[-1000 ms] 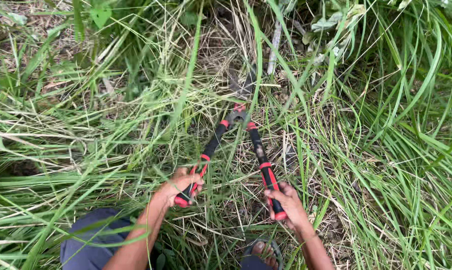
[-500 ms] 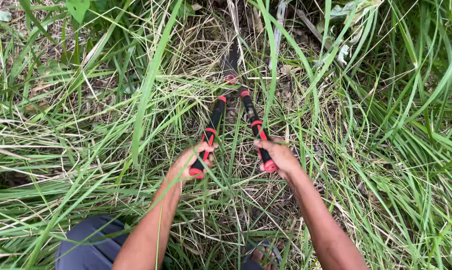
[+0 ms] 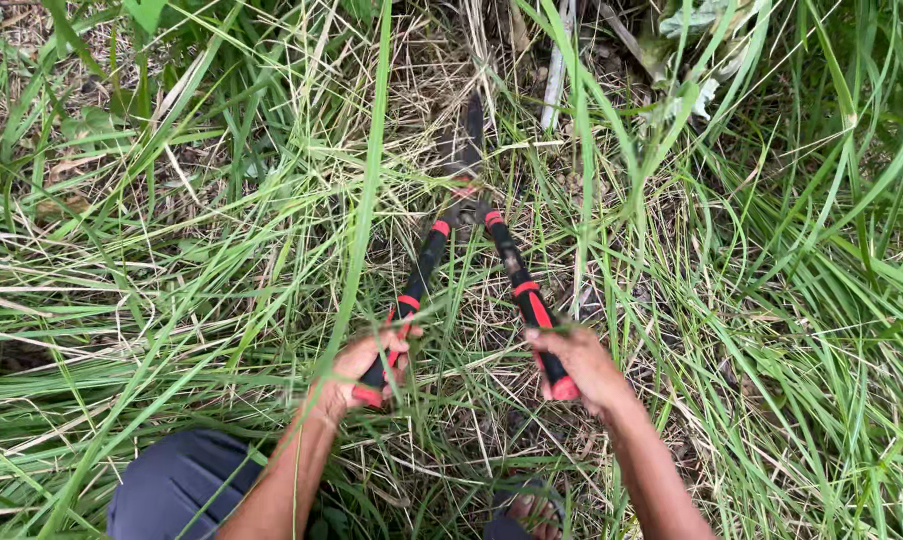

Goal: The person cuts tall grass near a tree using shears, using both hands to operate the blades and clear the vegetation.

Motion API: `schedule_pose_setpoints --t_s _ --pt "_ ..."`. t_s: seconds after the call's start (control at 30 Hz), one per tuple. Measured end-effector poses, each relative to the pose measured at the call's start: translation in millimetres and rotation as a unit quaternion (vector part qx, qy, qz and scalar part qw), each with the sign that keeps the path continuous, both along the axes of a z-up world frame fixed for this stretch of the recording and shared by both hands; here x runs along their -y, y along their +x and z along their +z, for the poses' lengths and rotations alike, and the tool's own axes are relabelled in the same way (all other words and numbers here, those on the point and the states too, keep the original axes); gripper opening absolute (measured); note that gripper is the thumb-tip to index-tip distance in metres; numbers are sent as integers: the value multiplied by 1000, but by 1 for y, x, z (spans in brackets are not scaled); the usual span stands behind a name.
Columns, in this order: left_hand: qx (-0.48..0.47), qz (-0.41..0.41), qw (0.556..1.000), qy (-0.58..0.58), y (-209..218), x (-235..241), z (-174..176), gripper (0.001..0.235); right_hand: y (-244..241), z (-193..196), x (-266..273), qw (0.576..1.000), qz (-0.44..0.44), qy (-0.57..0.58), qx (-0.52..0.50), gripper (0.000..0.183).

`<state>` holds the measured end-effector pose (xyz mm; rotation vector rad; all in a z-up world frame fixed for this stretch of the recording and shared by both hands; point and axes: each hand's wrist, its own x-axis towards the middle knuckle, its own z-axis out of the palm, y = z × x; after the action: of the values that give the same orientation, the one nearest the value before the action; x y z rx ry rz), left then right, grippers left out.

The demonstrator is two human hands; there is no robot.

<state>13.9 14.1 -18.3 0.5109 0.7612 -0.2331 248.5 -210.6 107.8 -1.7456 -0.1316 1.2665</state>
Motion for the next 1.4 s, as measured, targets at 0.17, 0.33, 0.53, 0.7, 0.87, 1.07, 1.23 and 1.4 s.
schedule_pose_setpoints --t_s 0.17,0.33,0.53,0.7,0.87,1.07,1.23,1.4 --pt "64 25 997 -27 47 -46 -9 39 55 -17 -59 1000 16 8 -2 32" --pt "68 31 997 36 55 -64 5 39 66 -26 -70 1000 -12 9 -4 27" --pt "155 120 975 105 115 -24 -1 36 25 -64 -97 993 -101 60 -26 29" --pt "0 121 986 117 109 -9 26 30 14 -56 -83 989 -114 50 -74 26" --pt "72 135 981 115 31 -35 8 30 -21 -55 -79 991 -95 70 -61 32" --pt "25 183 978 92 -123 -39 43 34 -92 18 -119 995 83 19 -50 68" --pt "146 286 945 70 -215 -52 108 48 -136 144 -195 949 302 -28 89 62" --pt "228 426 861 161 -331 -67 155 46 -252 199 -292 908 399 89 93 54"
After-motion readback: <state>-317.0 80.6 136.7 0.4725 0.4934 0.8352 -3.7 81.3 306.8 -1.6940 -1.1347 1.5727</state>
